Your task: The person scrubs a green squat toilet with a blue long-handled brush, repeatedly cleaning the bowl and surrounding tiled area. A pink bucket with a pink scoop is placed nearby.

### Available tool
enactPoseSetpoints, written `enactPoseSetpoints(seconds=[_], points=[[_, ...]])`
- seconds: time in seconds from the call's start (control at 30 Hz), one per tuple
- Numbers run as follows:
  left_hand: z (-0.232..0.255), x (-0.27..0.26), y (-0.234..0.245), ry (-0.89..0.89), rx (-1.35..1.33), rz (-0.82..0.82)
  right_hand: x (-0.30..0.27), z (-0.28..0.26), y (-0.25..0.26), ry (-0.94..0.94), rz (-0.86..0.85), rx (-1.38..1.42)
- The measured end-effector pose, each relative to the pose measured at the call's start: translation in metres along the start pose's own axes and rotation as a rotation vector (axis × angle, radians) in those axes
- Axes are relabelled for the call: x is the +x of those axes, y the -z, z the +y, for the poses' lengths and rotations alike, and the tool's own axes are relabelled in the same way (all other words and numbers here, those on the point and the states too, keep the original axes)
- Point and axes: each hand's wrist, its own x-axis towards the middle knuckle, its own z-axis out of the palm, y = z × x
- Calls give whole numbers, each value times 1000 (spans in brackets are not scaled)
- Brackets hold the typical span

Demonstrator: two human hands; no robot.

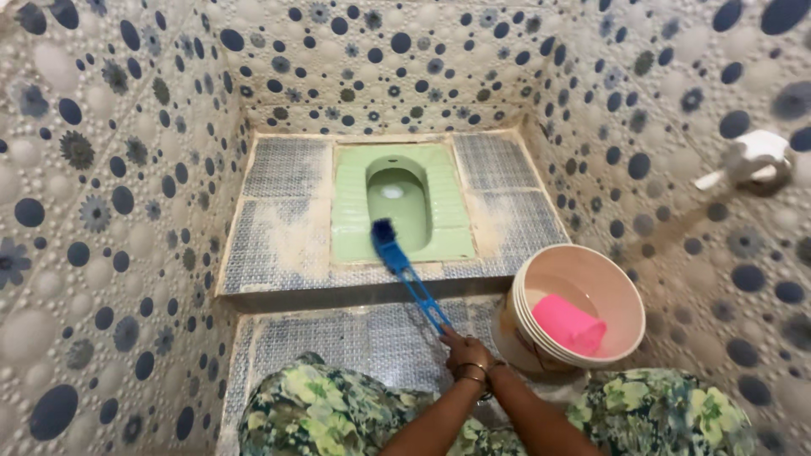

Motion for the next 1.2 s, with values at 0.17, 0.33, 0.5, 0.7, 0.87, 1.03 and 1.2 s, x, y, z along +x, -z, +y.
enactPoseSetpoints(seconds=[0.17, 0.33, 0.5, 0.7, 0.87, 1.03, 1.2], points=[[-9, -24, -19, -205, 9, -122, -22, 2, 29, -7, 72, 113], [-9, -20, -9, -599, 315, -454, -53, 3, 48, 9, 110, -19], [-25, -39, -1, -435, 140, -388, -62, 14, 61, 34, 109, -144], [-3, -37, 29, -376, 86, -371, -44, 21, 63, 103, 133, -383], [22, -35, 41, -845, 566, -346, -30, 19, 72, 175, 165, -650], [45, -33, 47, -770, 485, -265, -15, 22, 62, 282, 273, -895], [58, -15, 59, -806, 512, -417, 8, 24, 59, 408, 253, -1136]])
